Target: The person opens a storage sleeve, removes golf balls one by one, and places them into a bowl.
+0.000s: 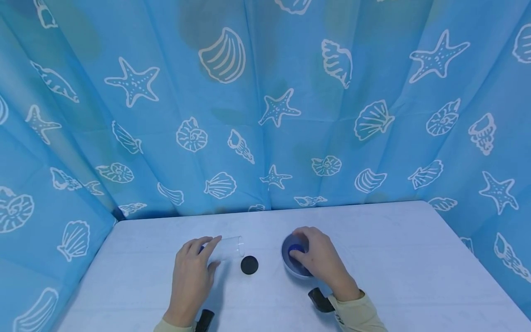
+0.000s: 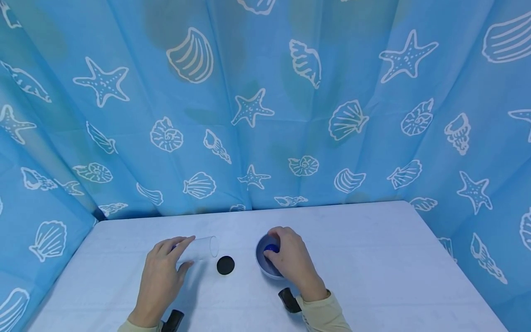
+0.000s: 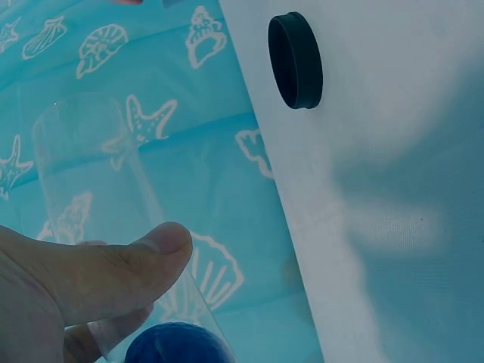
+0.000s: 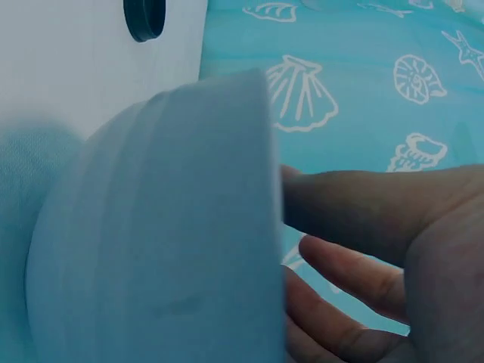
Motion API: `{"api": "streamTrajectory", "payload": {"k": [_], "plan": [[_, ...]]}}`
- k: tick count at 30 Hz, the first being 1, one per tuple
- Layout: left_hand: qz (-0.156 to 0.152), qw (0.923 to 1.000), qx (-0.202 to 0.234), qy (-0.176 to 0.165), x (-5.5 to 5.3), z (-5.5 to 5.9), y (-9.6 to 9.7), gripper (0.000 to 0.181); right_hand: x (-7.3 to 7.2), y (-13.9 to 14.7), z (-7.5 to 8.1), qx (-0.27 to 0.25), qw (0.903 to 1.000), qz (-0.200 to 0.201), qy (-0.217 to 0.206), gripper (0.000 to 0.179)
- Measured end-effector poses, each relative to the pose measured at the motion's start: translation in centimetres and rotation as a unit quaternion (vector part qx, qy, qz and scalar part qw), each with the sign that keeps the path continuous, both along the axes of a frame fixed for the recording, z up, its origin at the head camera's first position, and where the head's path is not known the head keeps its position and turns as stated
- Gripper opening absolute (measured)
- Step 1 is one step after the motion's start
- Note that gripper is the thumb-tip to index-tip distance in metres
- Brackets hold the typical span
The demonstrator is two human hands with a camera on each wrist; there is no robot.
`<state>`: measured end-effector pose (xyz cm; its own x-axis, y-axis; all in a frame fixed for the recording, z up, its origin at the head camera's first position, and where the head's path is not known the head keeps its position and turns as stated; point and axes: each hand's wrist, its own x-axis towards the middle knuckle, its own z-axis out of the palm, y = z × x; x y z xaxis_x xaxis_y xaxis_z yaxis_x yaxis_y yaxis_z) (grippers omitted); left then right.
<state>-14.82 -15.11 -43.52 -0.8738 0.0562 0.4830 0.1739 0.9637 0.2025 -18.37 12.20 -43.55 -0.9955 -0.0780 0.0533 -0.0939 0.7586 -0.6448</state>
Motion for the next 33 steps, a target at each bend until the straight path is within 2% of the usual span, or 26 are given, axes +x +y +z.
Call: {"api": "streamTrajectory", "payload": {"k": [11, 17, 25, 33], "plan": [[0.001, 1.0000, -0.001, -0.004, -0.1, -0.1, 0.1, 0.062, 0.4, -0.8, 0.4, -0.056, 0.9958, -0.023, 0.069, 0.040], [-0.004, 1.0000, -0.004, -0.002, 0.0, -0.2, 0.2, 0.061, 0.8, -1.8, 0.5, -0.087, 0.9923, -0.025, 0.084, 0.038], [0.002, 1.0000, -0.007, -0.003, 0.1, 0.1, 0.3, 0.062, 1.1, -2.8, 0.1, -0.104, 0.9895, 0.010, 0.099, 0.034], [-0.004, 1.0000, -0.008, 0.001, 0.2, 0.4, 0.3, 0.062, 1.4, -4.3, 0.1, -0.181, 0.9799, 0.051, 0.066, 0.035]]}}
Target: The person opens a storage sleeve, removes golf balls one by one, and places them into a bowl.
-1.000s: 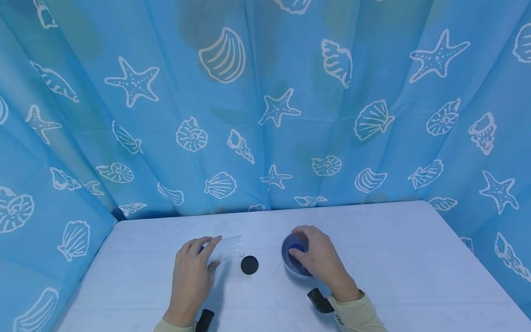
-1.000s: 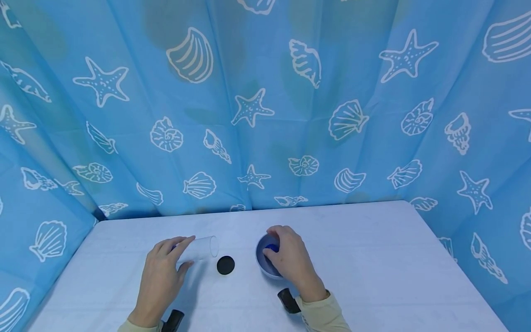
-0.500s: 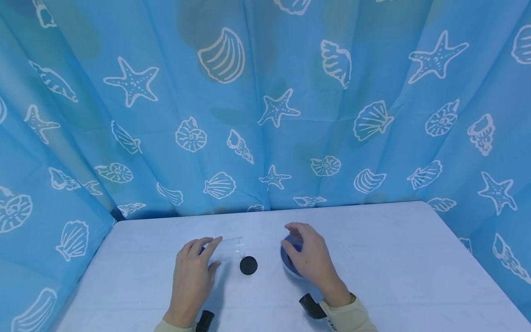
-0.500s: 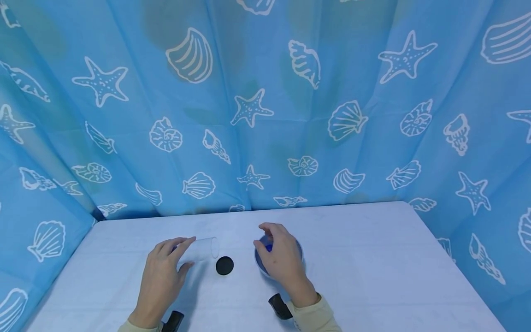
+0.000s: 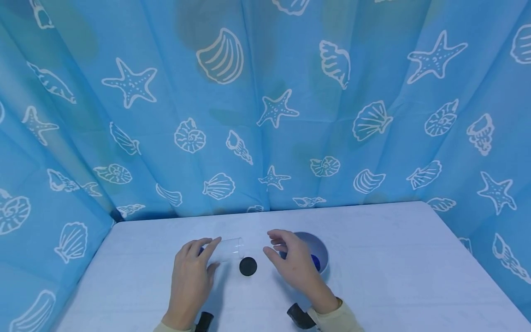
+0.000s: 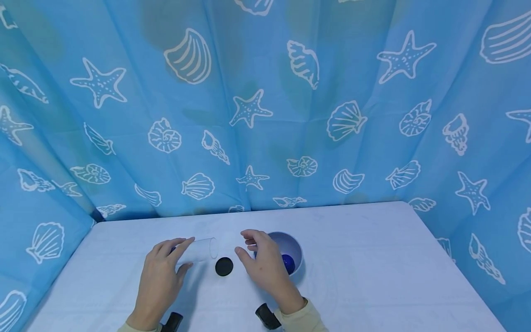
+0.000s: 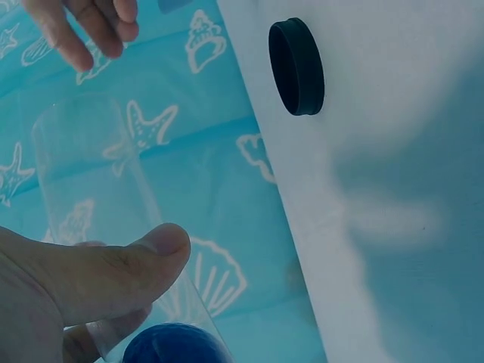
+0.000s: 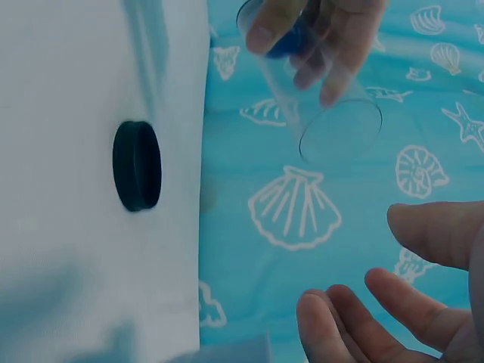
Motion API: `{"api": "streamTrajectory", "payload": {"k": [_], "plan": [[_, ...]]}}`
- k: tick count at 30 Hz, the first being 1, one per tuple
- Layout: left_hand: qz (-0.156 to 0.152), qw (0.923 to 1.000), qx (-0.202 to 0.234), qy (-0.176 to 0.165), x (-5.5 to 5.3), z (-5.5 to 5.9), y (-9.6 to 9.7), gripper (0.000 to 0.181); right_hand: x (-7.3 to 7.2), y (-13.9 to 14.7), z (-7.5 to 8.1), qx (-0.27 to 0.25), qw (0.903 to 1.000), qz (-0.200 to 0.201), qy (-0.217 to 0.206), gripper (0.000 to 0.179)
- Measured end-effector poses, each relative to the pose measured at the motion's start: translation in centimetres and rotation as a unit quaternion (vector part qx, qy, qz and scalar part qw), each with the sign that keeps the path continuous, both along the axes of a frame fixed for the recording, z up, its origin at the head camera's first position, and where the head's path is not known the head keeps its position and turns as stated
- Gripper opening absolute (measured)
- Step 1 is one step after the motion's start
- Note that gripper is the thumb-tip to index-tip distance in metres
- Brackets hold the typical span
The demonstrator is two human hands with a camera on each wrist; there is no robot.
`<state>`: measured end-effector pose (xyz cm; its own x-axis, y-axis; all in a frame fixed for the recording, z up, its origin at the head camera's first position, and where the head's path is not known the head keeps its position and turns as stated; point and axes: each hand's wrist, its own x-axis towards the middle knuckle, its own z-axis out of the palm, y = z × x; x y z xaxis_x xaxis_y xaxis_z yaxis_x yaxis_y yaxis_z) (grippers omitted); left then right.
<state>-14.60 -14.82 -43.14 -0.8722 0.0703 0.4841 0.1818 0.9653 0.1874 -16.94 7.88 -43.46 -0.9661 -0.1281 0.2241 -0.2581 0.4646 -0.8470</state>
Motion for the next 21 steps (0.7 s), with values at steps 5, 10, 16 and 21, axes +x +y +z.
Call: {"api": "streamTrajectory", "payload": {"k": [5, 10, 16, 21], "plan": [[-0.003, 1.0000, -0.001, 0.001, 0.0, -0.2, 0.0, 0.062, -0.1, -0.9, 0.0, -0.041, 0.9990, 0.020, -0.001, 0.038], [0.000, 1.0000, -0.002, 0.000, -0.1, -0.2, 0.1, 0.062, 0.0, -1.7, -0.2, -0.069, 0.9964, 0.046, -0.020, 0.040], [0.001, 0.9999, -0.008, -0.010, 0.0, -0.2, 0.3, 0.062, 0.2, -2.4, -0.5, -0.106, 0.9918, 0.047, -0.055, 0.041], [-0.001, 0.9999, -0.008, -0.011, 0.1, -0.3, 0.4, 0.062, 0.3, -2.8, -0.7, -0.142, 0.9857, 0.046, -0.078, 0.044]]}}
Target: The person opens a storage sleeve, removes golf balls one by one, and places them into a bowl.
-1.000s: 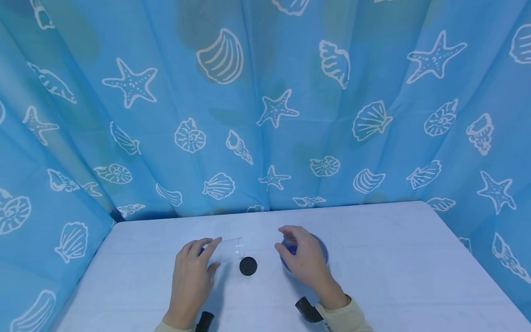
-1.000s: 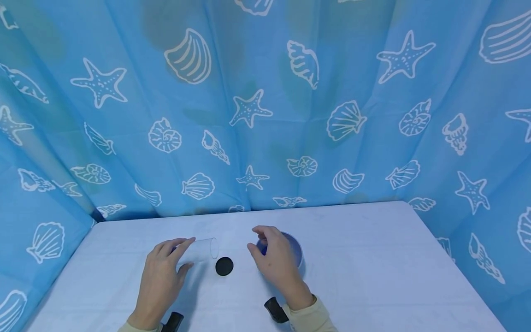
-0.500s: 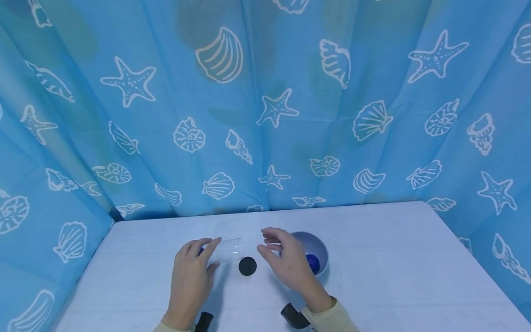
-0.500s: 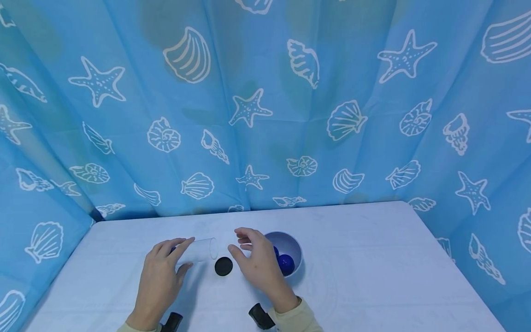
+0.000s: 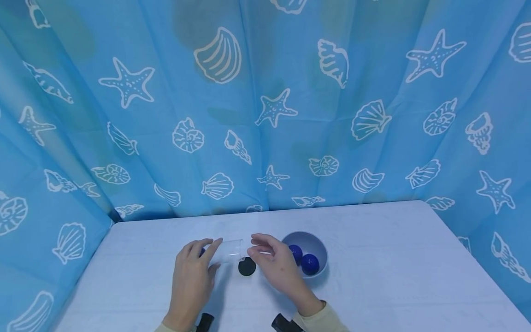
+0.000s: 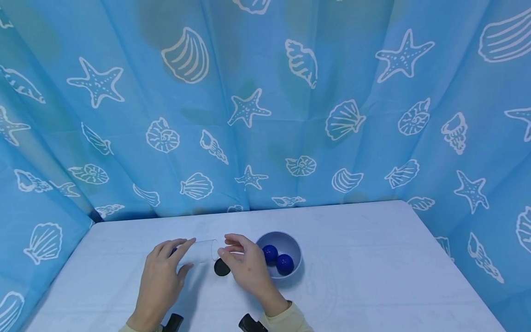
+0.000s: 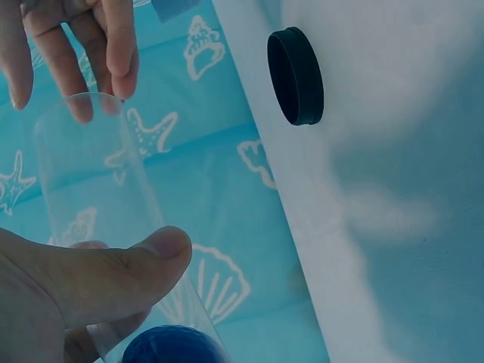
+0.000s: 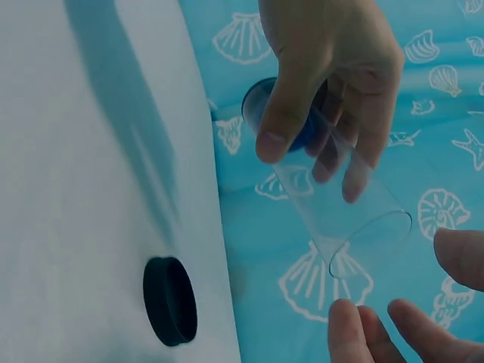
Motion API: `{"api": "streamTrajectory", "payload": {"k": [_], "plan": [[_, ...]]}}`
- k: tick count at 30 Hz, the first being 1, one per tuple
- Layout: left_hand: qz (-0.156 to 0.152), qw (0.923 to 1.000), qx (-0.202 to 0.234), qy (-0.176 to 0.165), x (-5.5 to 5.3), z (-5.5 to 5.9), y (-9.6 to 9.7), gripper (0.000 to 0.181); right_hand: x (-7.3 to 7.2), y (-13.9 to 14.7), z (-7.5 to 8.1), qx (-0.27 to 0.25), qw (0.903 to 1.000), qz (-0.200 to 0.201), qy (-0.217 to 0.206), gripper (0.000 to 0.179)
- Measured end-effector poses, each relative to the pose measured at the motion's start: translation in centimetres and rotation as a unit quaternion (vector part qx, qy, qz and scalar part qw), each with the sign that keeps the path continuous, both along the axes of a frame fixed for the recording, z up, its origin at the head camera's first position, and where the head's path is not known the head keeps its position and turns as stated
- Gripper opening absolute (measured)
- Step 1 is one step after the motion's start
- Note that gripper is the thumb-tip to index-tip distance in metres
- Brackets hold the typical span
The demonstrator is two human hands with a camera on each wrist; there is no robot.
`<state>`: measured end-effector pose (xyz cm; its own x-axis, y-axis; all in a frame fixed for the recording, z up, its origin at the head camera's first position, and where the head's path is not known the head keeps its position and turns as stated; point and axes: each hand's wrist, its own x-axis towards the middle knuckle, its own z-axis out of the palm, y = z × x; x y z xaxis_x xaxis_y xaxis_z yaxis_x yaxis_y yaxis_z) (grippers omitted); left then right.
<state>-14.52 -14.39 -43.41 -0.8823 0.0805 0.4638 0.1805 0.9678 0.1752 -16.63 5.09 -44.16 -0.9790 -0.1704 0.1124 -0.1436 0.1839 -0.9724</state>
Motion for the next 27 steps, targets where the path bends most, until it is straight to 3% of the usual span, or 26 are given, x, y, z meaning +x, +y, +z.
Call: {"api": "streamTrajectory", "payload": {"k": [13, 21, 27], "plan": [[0.009, 0.9999, -0.009, -0.003, 0.2, -0.1, 0.3, 0.061, 0.2, -0.7, -0.2, -0.047, 0.9982, 0.011, -0.035, 0.047], [0.010, 0.9998, -0.017, 0.001, 0.2, 0.0, 0.5, 0.060, 0.2, -1.1, -0.7, -0.005, 0.9984, -0.002, -0.055, 0.044], [0.011, 0.9996, -0.025, 0.004, 0.2, 0.0, 0.6, 0.061, 0.1, -1.1, -0.9, -0.009, 0.9982, 0.004, -0.058, 0.042]]}}
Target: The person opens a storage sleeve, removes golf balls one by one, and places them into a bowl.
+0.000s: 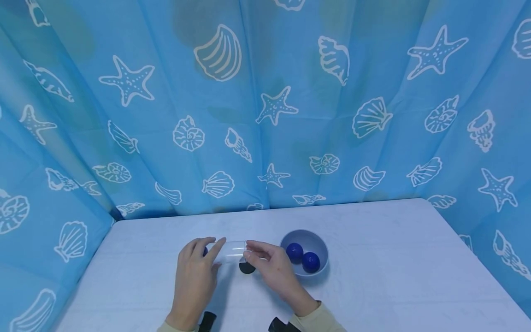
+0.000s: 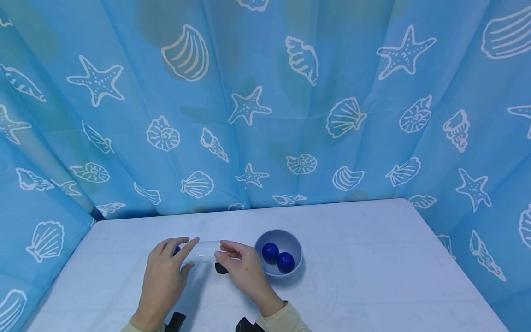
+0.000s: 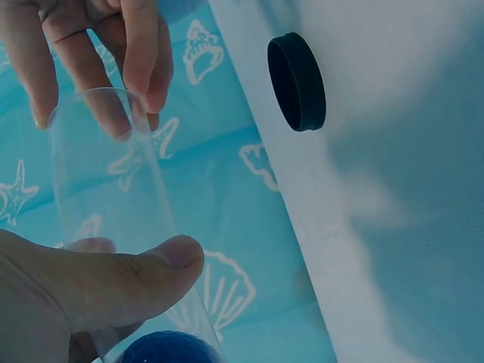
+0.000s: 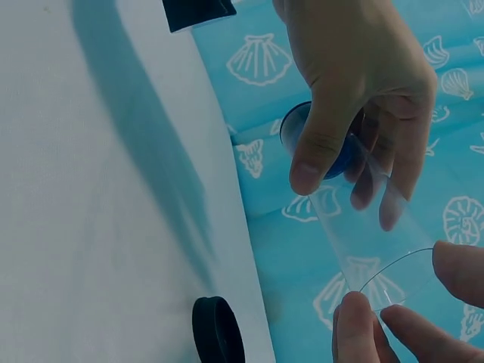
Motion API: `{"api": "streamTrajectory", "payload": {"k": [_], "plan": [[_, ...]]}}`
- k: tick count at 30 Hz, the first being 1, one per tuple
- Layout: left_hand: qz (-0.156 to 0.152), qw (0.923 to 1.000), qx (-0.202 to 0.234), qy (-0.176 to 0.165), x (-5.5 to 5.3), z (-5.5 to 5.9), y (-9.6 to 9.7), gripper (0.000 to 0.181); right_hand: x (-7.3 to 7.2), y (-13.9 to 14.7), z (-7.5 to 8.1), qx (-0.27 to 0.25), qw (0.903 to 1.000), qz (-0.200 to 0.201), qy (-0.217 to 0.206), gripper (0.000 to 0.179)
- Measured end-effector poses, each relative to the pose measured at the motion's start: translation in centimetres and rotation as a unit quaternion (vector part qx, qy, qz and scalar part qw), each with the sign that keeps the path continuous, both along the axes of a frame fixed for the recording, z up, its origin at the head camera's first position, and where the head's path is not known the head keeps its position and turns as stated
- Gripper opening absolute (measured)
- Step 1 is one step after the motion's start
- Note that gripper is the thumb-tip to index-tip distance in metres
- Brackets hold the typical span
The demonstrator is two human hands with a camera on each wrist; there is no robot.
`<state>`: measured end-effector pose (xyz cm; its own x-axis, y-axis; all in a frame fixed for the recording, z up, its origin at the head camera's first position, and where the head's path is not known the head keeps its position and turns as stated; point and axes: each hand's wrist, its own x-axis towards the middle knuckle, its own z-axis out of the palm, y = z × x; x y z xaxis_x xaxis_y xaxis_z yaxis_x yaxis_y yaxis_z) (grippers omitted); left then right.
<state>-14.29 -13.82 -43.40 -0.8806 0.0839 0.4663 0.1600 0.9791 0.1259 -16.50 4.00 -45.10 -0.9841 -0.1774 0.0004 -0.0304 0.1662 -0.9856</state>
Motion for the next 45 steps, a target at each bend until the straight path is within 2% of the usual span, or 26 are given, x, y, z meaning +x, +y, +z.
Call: {"api": "streamTrajectory", "payload": {"k": [8, 20, 32, 45], "plan": [[0.001, 0.9999, -0.014, 0.000, -0.02, -0.01, -0.03, 0.060, -0.03, 0.09, -0.24, -0.032, 0.9992, 0.013, -0.021, 0.046], [-0.005, 0.9997, -0.019, 0.011, -0.01, 0.24, -0.24, 0.061, 0.20, -0.33, -0.17, -0.077, 0.9952, 0.009, -0.060, 0.045], [-0.009, 0.9996, -0.028, -0.003, 0.24, 0.54, -0.39, 0.062, 0.20, -0.49, -0.48, -0.087, 0.9939, 0.006, -0.067, 0.045], [-0.013, 0.9997, -0.021, 0.009, 0.11, 0.43, -0.51, 0.063, 0.01, -0.17, -0.37, -0.112, 0.9899, 0.024, -0.084, 0.052]]}}
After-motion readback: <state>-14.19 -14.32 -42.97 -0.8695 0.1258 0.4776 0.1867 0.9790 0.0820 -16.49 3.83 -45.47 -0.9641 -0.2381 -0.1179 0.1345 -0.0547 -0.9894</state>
